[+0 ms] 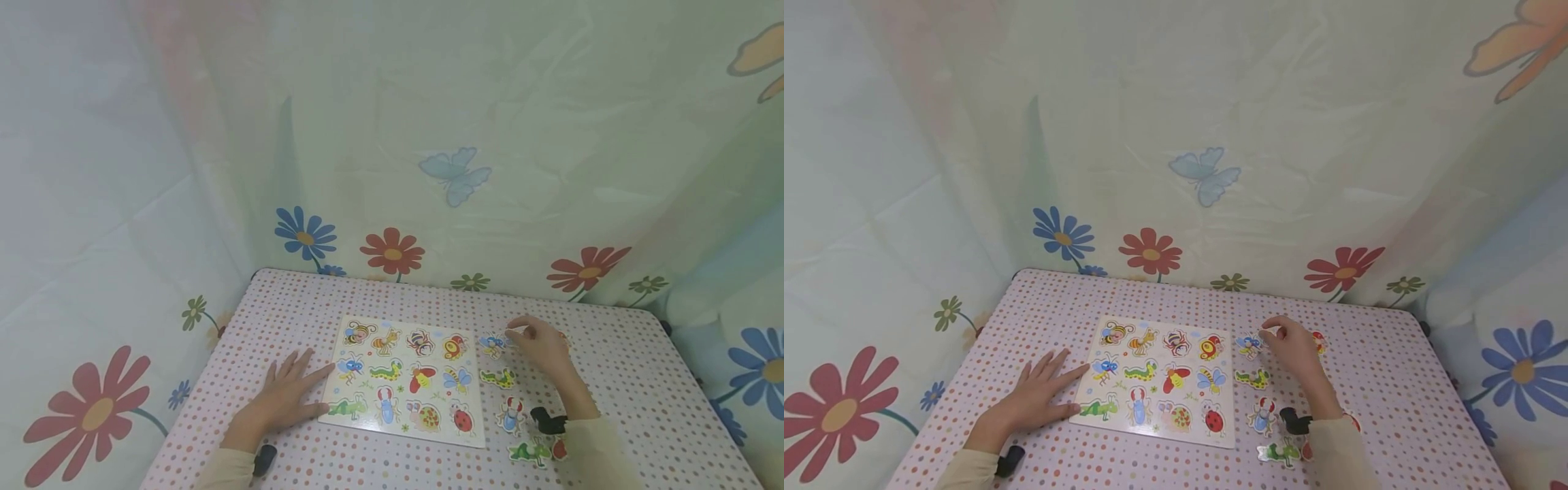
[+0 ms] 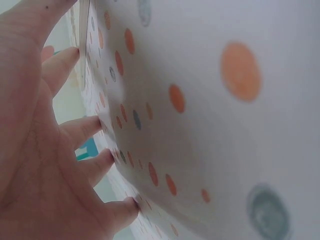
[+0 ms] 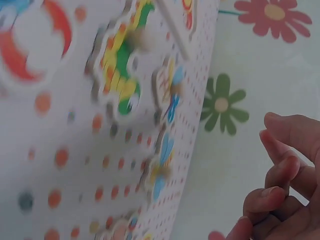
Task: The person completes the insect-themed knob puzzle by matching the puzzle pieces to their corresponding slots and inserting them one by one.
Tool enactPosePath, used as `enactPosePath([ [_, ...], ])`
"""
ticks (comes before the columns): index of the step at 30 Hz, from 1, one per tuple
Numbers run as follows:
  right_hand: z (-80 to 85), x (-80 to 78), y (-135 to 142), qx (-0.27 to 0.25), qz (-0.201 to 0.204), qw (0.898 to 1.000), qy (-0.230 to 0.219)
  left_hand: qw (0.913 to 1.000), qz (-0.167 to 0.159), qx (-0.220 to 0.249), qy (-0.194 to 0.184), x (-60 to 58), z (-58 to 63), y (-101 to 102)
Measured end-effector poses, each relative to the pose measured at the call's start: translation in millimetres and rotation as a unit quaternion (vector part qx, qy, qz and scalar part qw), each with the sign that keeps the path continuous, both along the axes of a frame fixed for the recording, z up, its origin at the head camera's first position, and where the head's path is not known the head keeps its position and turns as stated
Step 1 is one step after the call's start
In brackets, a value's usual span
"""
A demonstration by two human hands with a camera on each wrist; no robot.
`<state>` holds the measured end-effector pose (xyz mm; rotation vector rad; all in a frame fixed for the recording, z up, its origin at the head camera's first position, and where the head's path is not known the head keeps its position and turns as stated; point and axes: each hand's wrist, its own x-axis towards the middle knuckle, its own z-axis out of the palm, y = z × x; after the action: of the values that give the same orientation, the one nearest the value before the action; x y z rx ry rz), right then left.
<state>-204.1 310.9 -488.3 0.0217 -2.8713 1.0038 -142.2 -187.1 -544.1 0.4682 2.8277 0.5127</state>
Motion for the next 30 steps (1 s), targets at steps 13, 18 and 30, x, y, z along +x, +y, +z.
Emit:
enactPosePath([
  [13,-13.8,-6.8,62.4,0.025,-0.106,0.993,-0.044,1.0000,0.000,0.000,-0.005,-0.1,1.1,0.2],
  [18,-22.4,-8.8,77.1,0.013,-0.128,0.990,-0.055,1.0000,0.001,0.003,-0.004,0.8,1.5,0.2],
  [30,-34.8,-12.0,92.4,-0.001,-0.190,0.975,-0.119,1.0000,-0.001,0.002,-0.002,0.8,2.0,0.0],
])
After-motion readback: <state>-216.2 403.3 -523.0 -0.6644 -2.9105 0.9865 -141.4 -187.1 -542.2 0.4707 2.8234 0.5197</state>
